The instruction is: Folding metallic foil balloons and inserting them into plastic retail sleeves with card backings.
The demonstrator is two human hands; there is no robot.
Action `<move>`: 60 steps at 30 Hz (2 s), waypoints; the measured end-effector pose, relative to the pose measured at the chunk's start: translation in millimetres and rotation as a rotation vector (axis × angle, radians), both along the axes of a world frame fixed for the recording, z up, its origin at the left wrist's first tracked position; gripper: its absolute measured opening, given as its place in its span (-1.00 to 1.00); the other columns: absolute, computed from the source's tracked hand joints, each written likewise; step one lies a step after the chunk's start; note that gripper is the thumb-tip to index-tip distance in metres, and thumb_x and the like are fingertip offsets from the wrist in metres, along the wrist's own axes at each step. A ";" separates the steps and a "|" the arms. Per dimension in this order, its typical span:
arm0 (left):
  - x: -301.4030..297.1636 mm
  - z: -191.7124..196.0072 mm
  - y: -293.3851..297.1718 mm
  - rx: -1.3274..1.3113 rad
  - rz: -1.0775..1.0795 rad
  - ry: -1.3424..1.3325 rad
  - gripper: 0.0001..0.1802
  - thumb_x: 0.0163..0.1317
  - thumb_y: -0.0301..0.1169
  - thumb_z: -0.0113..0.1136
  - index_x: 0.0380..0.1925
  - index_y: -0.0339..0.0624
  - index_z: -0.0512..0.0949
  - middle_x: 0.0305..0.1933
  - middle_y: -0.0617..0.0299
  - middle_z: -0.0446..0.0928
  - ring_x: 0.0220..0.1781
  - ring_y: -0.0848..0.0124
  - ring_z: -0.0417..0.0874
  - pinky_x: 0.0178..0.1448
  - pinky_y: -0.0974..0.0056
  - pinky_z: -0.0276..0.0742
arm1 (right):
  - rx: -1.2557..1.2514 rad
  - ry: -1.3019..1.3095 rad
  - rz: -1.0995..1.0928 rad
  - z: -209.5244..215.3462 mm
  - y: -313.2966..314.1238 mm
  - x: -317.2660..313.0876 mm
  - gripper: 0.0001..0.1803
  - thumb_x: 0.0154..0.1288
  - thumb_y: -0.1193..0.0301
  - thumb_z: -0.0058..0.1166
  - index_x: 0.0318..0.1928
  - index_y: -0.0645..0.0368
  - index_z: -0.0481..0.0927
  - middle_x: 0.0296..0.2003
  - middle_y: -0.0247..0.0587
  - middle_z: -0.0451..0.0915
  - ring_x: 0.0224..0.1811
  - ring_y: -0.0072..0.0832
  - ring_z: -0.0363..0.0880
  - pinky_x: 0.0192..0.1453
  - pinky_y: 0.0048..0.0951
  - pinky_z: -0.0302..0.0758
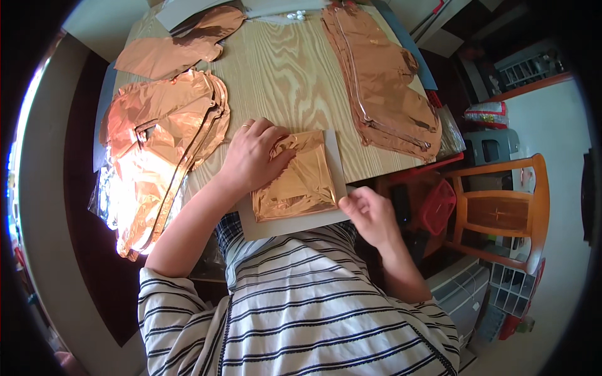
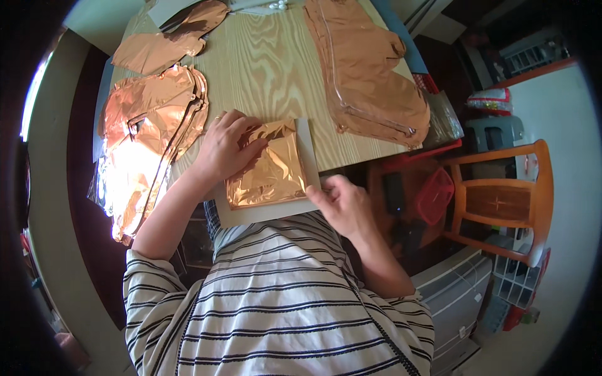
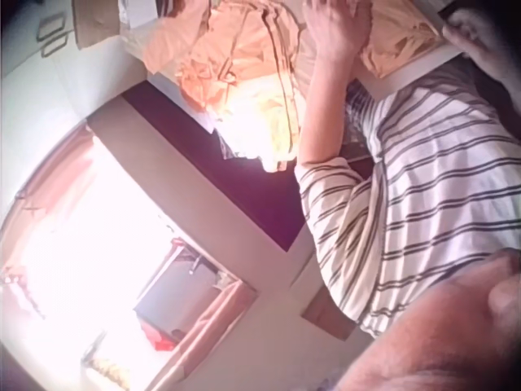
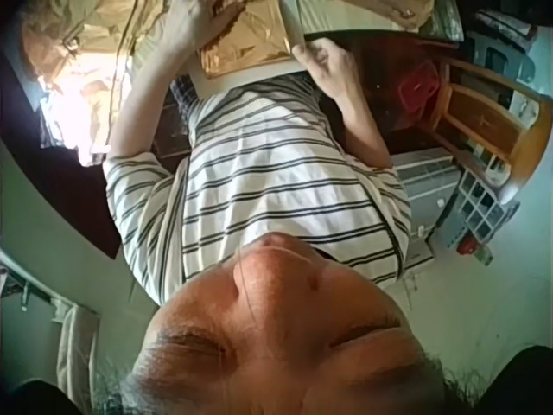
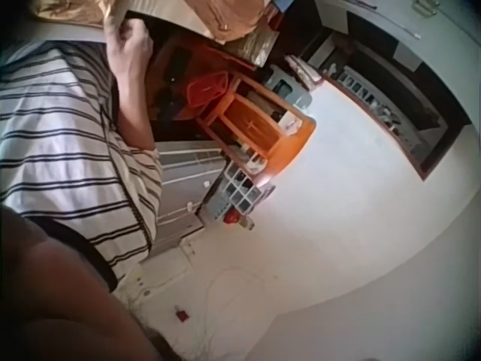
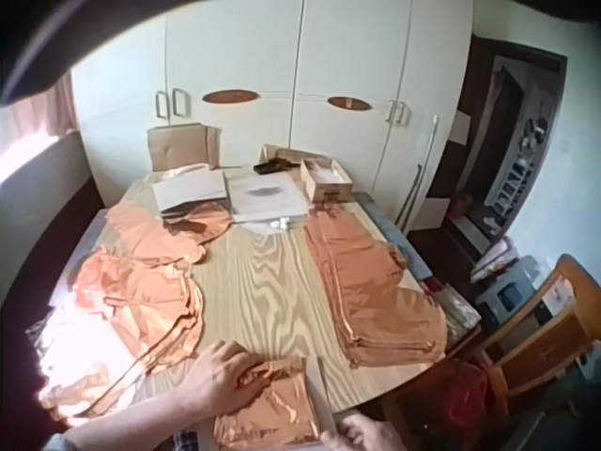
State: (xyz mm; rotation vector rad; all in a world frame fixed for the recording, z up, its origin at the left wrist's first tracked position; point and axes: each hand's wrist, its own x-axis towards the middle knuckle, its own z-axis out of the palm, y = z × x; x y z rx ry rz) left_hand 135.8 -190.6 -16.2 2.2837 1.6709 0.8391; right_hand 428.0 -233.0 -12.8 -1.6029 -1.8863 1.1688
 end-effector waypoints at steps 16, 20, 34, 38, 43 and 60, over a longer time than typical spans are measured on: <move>3.5 -4.7 -7.0 0.035 0.047 -0.050 -0.66 0.16 -0.28 0.39 -0.09 -0.18 0.68 -0.16 0.09 0.60 -0.06 0.07 0.59 0.07 0.08 0.53 | -0.454 0.285 0.045 19.4 -4.0 -9.2 -0.44 0.47 -0.01 0.16 -0.34 0.34 0.67 -0.53 -0.18 0.68 -0.64 -0.62 0.56 -0.54 -0.58 0.45; 4.7 -6.7 -10.5 0.031 0.064 -0.058 -0.66 0.17 -0.28 0.38 -0.09 -0.19 0.68 -0.13 0.08 0.61 -0.03 0.06 0.58 0.11 0.07 0.50 | -0.667 0.311 0.057 20.3 11.5 -14.5 -0.47 0.47 0.01 0.17 -0.28 0.33 0.67 -0.44 -0.14 0.72 -0.65 -0.61 0.58 -0.60 -0.61 0.39; 1.1 -6.5 -7.5 0.033 0.002 -0.079 -0.63 0.11 -0.22 0.42 -0.10 -0.14 0.68 -0.19 0.12 0.60 -0.12 0.10 0.59 0.04 0.07 0.50 | -0.608 0.306 0.004 23.7 23.0 -24.5 -0.76 0.48 0.39 0.16 -0.10 0.37 0.68 -0.33 -0.19 0.72 -0.52 -0.62 0.62 -0.53 -0.61 0.45; 7.6 6.8 3.5 -0.046 -0.005 -0.024 -0.52 0.11 -0.15 0.46 -0.04 -0.17 0.67 -0.29 0.11 0.59 -0.24 0.12 0.64 -0.06 0.09 0.55 | -0.592 0.350 -0.009 20.9 21.0 -23.3 -0.81 0.49 0.47 0.12 -0.08 0.38 0.67 -0.29 -0.20 0.70 -0.42 -0.60 0.67 -0.49 -0.58 0.56; 32.3 15.9 25.3 -0.213 0.009 -0.025 -0.40 0.09 0.00 0.47 0.00 -0.21 0.66 -0.27 0.05 0.63 -0.21 0.08 0.70 -0.04 0.09 0.60 | -0.537 0.386 -0.011 20.3 18.5 -25.6 -0.79 0.49 0.51 0.09 0.01 0.38 0.64 -0.21 -0.23 0.69 -0.30 -0.58 0.68 -0.48 -0.58 0.59; 31.6 10.9 62.4 -0.682 0.015 -0.281 -0.59 0.23 -0.12 0.40 -0.19 -0.28 0.74 -0.32 -0.03 0.72 -0.23 0.18 0.76 -0.06 0.15 0.63 | -0.115 -0.077 -0.013 14.6 13.7 -14.5 -0.71 0.33 0.41 0.29 -0.12 0.27 0.45 -0.33 0.03 0.70 -0.42 -0.34 0.74 -0.49 -0.30 0.56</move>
